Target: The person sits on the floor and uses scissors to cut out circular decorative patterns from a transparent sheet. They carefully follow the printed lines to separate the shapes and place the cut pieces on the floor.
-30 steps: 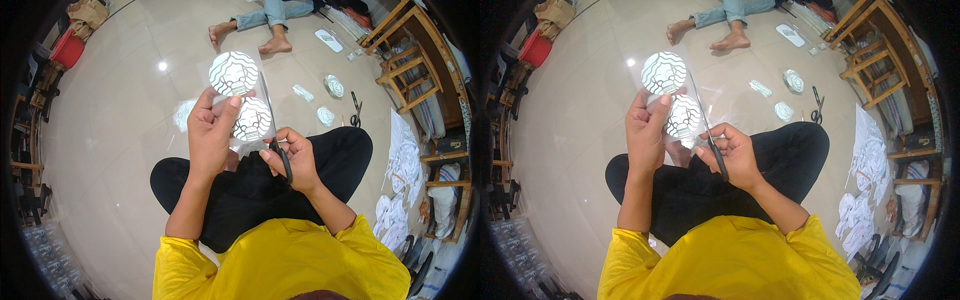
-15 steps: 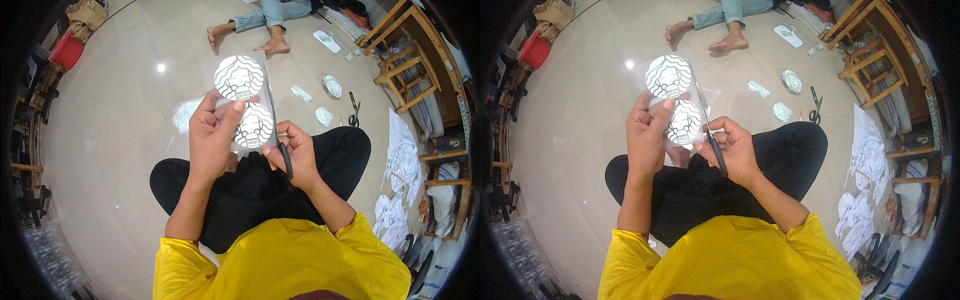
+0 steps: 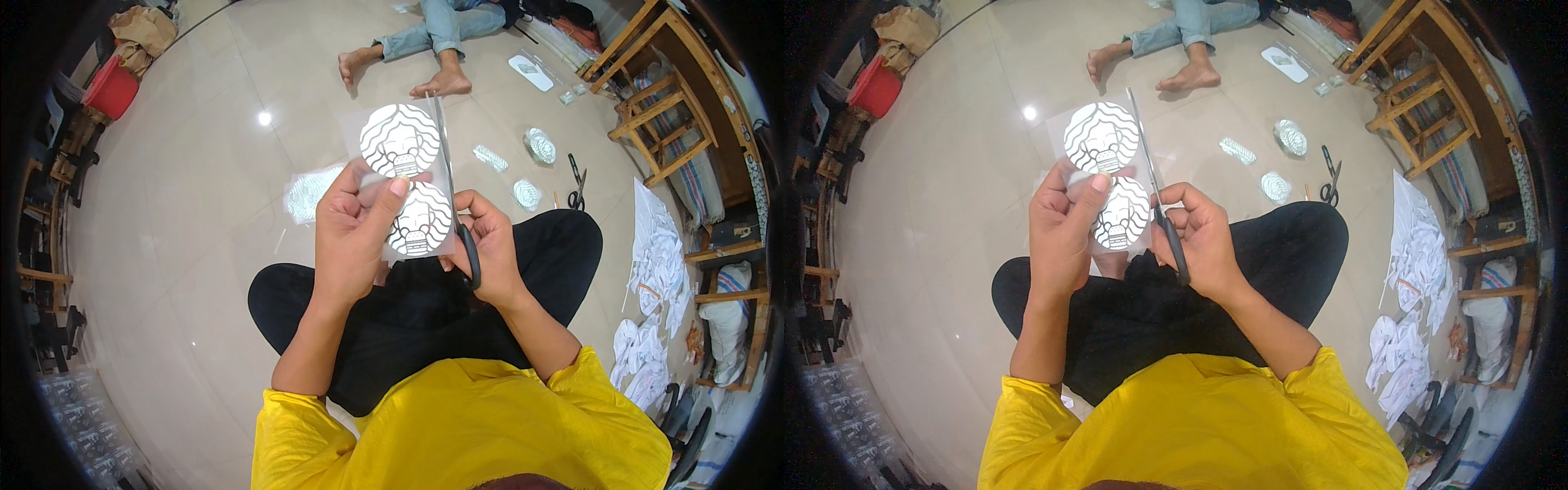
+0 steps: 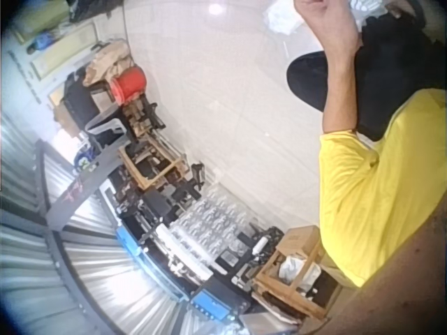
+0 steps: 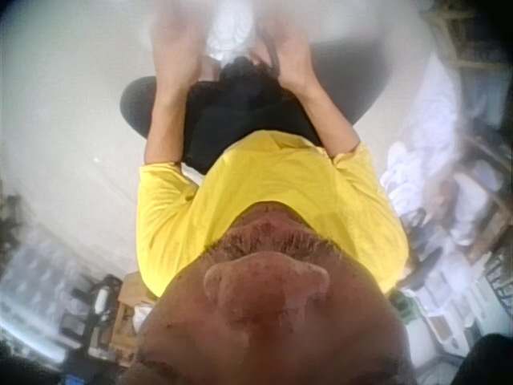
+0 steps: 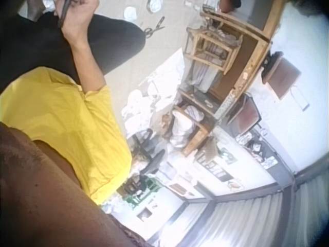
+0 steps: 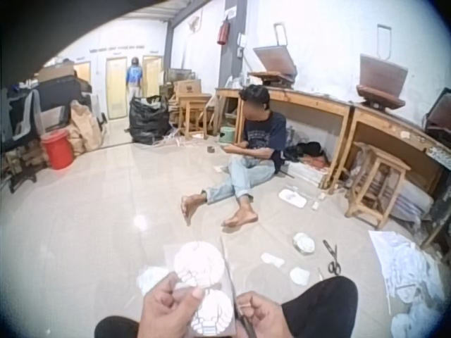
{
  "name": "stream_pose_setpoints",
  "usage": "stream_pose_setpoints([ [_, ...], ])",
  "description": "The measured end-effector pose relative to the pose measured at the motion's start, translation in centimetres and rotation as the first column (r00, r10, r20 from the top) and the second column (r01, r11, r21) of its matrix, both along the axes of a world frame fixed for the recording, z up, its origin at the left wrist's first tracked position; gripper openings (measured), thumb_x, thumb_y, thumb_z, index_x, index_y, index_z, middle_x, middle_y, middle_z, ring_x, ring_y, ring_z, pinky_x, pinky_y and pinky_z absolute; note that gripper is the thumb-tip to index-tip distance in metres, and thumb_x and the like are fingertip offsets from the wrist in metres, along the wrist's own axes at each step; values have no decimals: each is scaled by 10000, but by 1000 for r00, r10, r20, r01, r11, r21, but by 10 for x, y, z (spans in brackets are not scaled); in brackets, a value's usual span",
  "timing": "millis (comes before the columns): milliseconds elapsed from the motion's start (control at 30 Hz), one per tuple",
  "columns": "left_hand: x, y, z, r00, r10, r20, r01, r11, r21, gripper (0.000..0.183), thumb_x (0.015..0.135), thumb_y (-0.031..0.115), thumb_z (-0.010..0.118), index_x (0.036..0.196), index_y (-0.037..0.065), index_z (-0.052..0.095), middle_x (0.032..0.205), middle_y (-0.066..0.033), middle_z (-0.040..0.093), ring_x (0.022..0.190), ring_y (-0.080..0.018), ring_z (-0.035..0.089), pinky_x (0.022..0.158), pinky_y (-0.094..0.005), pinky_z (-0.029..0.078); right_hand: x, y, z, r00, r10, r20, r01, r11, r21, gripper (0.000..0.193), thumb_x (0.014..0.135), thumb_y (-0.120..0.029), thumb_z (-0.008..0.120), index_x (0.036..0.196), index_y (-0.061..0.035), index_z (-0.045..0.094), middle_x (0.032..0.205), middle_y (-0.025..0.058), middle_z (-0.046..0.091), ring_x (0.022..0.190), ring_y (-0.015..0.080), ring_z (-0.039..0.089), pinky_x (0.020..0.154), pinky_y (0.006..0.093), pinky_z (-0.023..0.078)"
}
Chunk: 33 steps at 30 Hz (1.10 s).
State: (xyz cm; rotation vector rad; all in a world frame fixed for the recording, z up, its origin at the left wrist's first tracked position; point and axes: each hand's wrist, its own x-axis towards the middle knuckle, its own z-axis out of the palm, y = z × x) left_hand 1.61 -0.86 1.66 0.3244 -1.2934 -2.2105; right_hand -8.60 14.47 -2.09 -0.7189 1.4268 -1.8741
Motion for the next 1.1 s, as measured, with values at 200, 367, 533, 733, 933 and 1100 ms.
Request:
stream_pose_setpoints([
  [200, 3, 0, 10, 999, -36, 5, 36, 999, -14, 397, 1040, 82, 639, 1405, -46, 547, 1184, -209, 747, 964, -183, 761, 833, -293, 625, 0, 3, 10, 1000, -7, -3, 7, 1000, 18, 251, 932, 40, 695, 1157, -9, 593, 743, 29, 676, 588, 51, 580, 561, 200, 438],
  [367, 7, 5, 18, 999, -26, 38, 29, 998, -61, 329, 1056, 90, 631, 1340, -55, 554, 1141, -172, 769, 941, -139, 758, 779, -249, 607, -1, 1, 21, 1000, -15, 23, 15, 1000, -5, 247, 927, 39, 698, 1146, -8, 594, 740, 36, 680, 574, 60, 584, 547, 206, 443],
  [533, 18, 16, 24, 998, -5, 69, 6, 1000, -17, 339, 1052, 104, 644, 1345, -40, 557, 1124, -161, 774, 851, -99, 733, 690, -227, 578, 3, 2, 24, 998, -3, 60, 2, 1000, 20, 261, 923, 16, 719, 1150, -6, 592, 772, 44, 690, 588, 63, 586, 541, 208, 447],
  [733, 52, 23, -4, 963, 173, 205, -151, 981, -119, 412, 1038, 149, 675, 1364, -46, 514, 953, -63, 758, 761, -29, 655, 616, -199, 498, -13, -48, -3, 990, -123, 66, 128, 988, -86, 149, 1011, -132, 642, 1139, -57, 660, 797, -23, 631, 631, 80, 565, 555, 226, 460],
  [933, 151, 71, -35, 897, 355, 264, -285, 920, -269, 238, 1038, 148, 679, 1215, 11, 600, 830, 80, 517, 742, -2, 467, 638, -208, 404, 10, -134, 28, 977, 213, -32, -215, 961, -172, 268, 1012, -246, 730, 1179, -60, 637, 841, 47, 708, 667, 104, 638, 615, 233, 478],
  [1100, 193, 110, -9, 762, 504, 406, -374, 855, -360, 206, 1025, 157, 688, 1174, 19, 651, 933, 43, 634, 852, -29, 550, 744, -224, 465, 58, -156, 32, 635, 752, -175, -772, 627, -104, 387, 948, -216, 800, 1236, -34, 615, 911, 94, 759, 718, 121, 682, 657, 240, 506],
])
